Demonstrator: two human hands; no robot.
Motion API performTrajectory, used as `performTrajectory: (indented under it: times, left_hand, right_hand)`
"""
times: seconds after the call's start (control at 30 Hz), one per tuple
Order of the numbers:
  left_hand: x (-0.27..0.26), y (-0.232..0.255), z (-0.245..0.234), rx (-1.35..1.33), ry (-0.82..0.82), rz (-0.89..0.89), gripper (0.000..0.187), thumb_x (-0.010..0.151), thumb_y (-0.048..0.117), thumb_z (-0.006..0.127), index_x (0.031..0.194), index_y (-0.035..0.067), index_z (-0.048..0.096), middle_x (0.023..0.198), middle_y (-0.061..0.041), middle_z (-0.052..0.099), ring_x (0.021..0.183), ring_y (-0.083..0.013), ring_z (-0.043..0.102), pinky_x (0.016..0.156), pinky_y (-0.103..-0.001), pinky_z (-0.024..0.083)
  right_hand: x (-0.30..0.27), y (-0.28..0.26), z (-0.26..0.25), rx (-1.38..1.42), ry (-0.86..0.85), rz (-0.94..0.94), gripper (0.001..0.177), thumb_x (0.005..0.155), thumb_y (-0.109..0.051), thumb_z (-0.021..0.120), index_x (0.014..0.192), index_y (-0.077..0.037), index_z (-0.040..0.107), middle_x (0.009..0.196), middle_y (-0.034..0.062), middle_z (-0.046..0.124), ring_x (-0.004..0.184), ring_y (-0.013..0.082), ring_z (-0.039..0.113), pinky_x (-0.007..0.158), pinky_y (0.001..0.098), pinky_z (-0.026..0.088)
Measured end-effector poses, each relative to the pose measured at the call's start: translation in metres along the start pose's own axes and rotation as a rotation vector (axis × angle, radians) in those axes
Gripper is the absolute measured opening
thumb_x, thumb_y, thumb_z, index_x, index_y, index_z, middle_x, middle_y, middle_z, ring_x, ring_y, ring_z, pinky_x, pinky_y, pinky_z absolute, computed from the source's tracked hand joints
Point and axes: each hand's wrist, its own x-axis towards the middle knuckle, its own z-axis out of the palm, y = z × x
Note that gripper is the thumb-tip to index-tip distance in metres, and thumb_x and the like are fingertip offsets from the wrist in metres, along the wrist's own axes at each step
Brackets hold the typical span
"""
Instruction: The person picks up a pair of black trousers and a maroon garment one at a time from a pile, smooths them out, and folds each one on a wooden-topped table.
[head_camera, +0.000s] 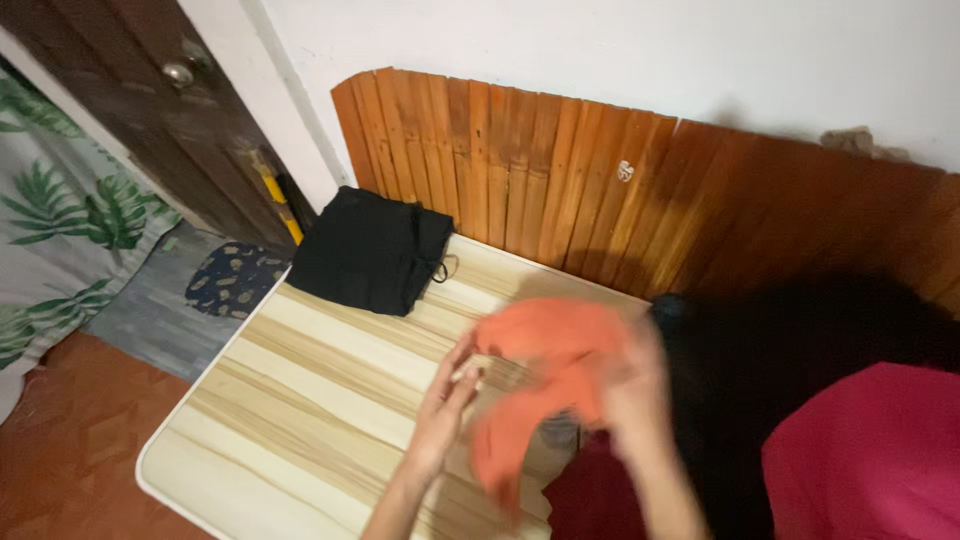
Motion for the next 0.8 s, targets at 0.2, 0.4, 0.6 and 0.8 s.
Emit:
performTrajectory:
  times: [0.2, 0.4, 0.6, 0.8]
  left_hand:
    - [0.022, 0.017, -0.062, 0.051, 0.188, -0.069, 0.042, 0.098, 0.031, 0.055, 0.133, 0.01, 0.065, 0.137, -0.008, 0.067, 0.123, -0.0235, 0.063, 0.103, -0.042, 0.049]
    - [0.019, 0.013, -0.062, 0.041, 0.238, -0.065, 0.037, 0.097, 0.028, 0.054, 0.125, 0.008, 0.068, 0.129, -0.008, 0.07, 0.123, -0.0219, 0.062, 0.107, -0.04, 0.045]
    - [-0.002, -0.002, -0.094, 0.136, 0.364, 0.077, 0.033, 0.098, 0.022, 0.057, 0.117, 0.001, 0.073, 0.126, -0.013, 0.073, 0.126, -0.021, 0.061, 0.111, -0.034, 0.041]
    - [-0.021, -0.001, -0.102, 0.188, 0.398, 0.074, 0.032, 0.098, 0.022, 0.057, 0.117, 0.002, 0.072, 0.125, -0.008, 0.073, 0.124, -0.0179, 0.061, 0.109, -0.032, 0.041]
  right_hand:
    - [0.098, -0.031, -0.08, -0.177, 0.676, -0.649, 0.054, 0.108, 0.004, 0.049, 0.159, 0.001, 0.032, 0.161, 0.0177, 0.042, 0.151, 0.0317, 0.043, 0.132, 0.046, 0.032]
    - [0.112, 0.159, 0.006, -0.453, 0.204, 0.124, 0.055, 0.106, -0.015, 0.058, 0.156, -0.001, 0.039, 0.161, 0.0164, 0.041, 0.148, 0.0271, 0.042, 0.126, 0.0419, 0.03]
    - [0.003, 0.126, 0.097, -0.503, -1.431, 0.218, 0.055, 0.099, -0.032, 0.066, 0.145, -0.003, 0.056, 0.149, 0.0164, 0.053, 0.134, 0.0244, 0.05, 0.113, 0.0384, 0.041]
    - [0.059, 0.0, 0.062, -0.119, -0.698, 0.232, 0.054, 0.091, -0.014, 0.067, 0.142, -0.007, 0.054, 0.137, 0.0042, 0.062, 0.126, 0.0189, 0.059, 0.106, 0.0344, 0.048]
